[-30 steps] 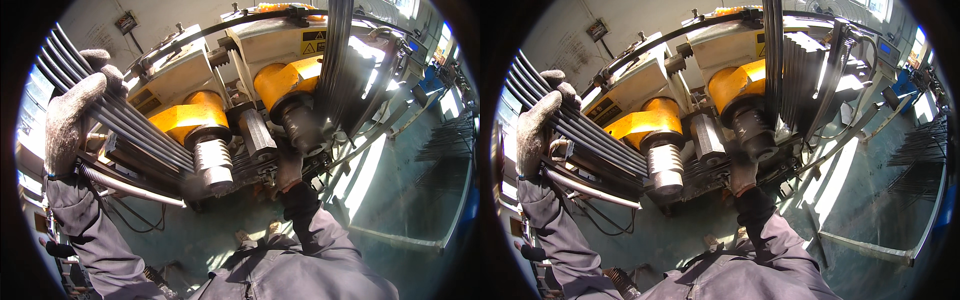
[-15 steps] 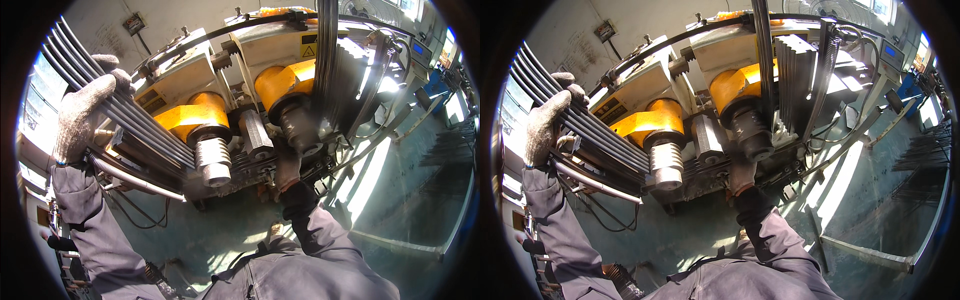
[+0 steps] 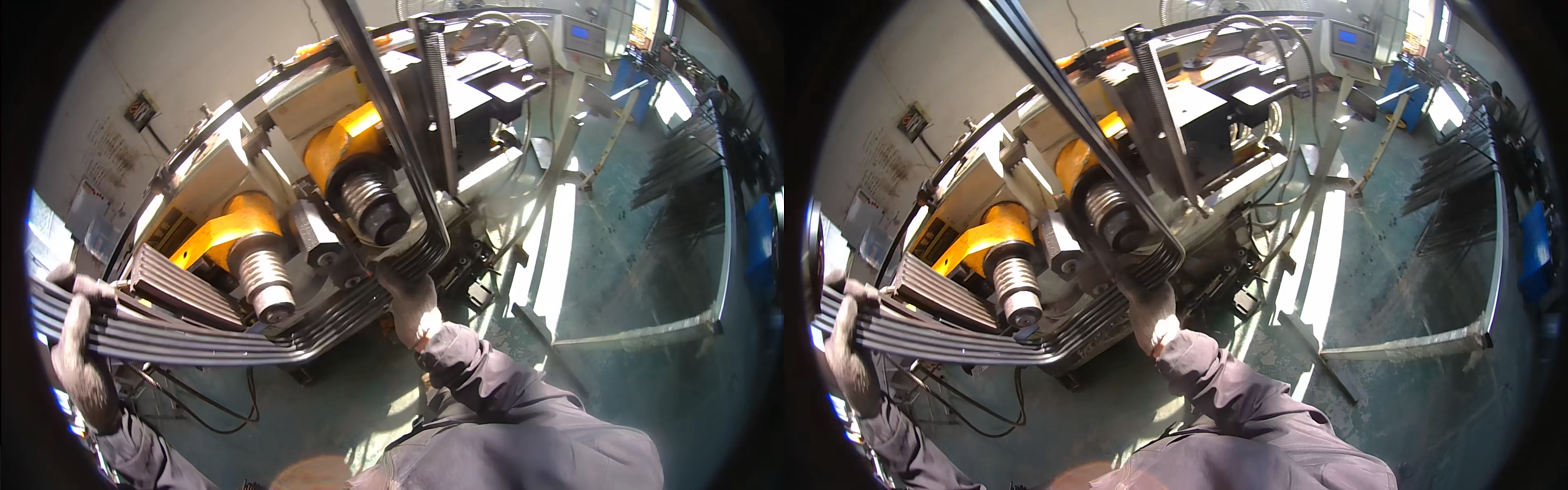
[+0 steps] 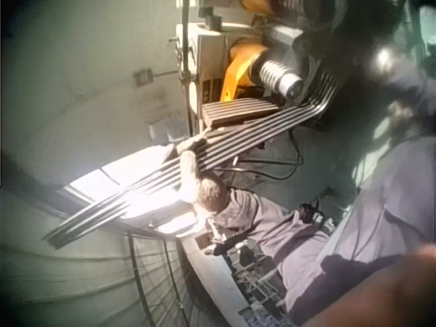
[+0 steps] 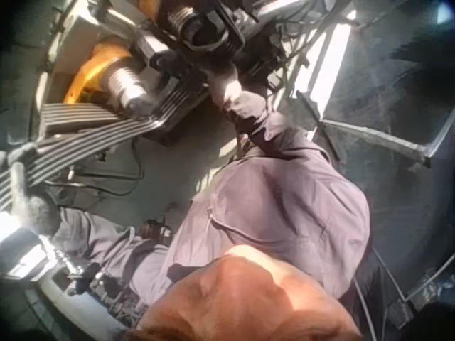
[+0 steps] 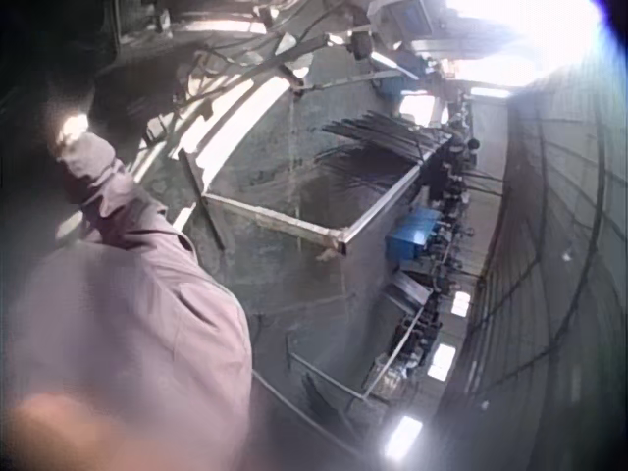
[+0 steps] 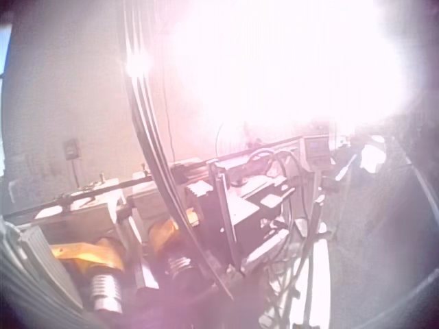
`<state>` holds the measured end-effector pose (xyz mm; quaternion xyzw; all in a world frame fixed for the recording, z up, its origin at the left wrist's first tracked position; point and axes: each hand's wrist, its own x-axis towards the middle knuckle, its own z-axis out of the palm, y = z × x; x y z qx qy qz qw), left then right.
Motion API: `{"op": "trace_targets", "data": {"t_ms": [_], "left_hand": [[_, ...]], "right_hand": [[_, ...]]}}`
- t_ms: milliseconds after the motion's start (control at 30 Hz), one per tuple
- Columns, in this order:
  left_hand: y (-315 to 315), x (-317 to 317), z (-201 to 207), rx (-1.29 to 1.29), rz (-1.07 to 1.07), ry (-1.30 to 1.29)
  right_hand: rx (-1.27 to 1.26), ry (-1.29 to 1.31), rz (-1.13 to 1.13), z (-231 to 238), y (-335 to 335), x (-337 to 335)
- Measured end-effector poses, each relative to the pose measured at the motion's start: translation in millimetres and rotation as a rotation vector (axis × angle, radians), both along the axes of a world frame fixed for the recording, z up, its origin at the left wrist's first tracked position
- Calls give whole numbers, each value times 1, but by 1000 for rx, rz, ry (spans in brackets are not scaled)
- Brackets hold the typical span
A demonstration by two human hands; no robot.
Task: The person repeatedly picks up bundles of long metal rods from a floor stack and feeds them into a rolling machine. The rods are guided through the rollers and then placed onto a growing output pile. The cycle of picking, feeding, and stacking continues throughout the clip.
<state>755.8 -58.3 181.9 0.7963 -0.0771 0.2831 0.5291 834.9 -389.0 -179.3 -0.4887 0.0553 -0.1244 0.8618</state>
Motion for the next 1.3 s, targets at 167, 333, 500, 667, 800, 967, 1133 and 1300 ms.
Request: {"op": "trace_targets", "data": {"t_ms": [167, 333, 500, 667, 800, 967, 1133, 1300], "left_hand": [[-4, -125, -53, 25, -83, 60], [-49, -184, -200, -547, -36, 179], [-159, -230, -433, -1386, 24, 1365], [-283, -262, -517, -1659, -547, 1914], [-364, -266, -455, -1135, -485, 1270], [-450, -250, -398, -1132, -378, 959], [-470, -306, -395, -989, -418, 1072], [-401, -392, -433, -1277, 94, 1041]], "right_hand": [[91, 88, -145, -5, -119, -142], [-179, 315, -649, 4, -300, -301], [-604, 231, -1018, 56, -468, -415], [-1532, 458, -1212, 108, -632, -449], [-1738, 719, -1112, 81, -754, -426], [-1974, 914, -928, 49, -902, -354], [-2345, 986, -1084, 76, -982, -301], [-1705, 238, -789, -104, -722, -317]]}}
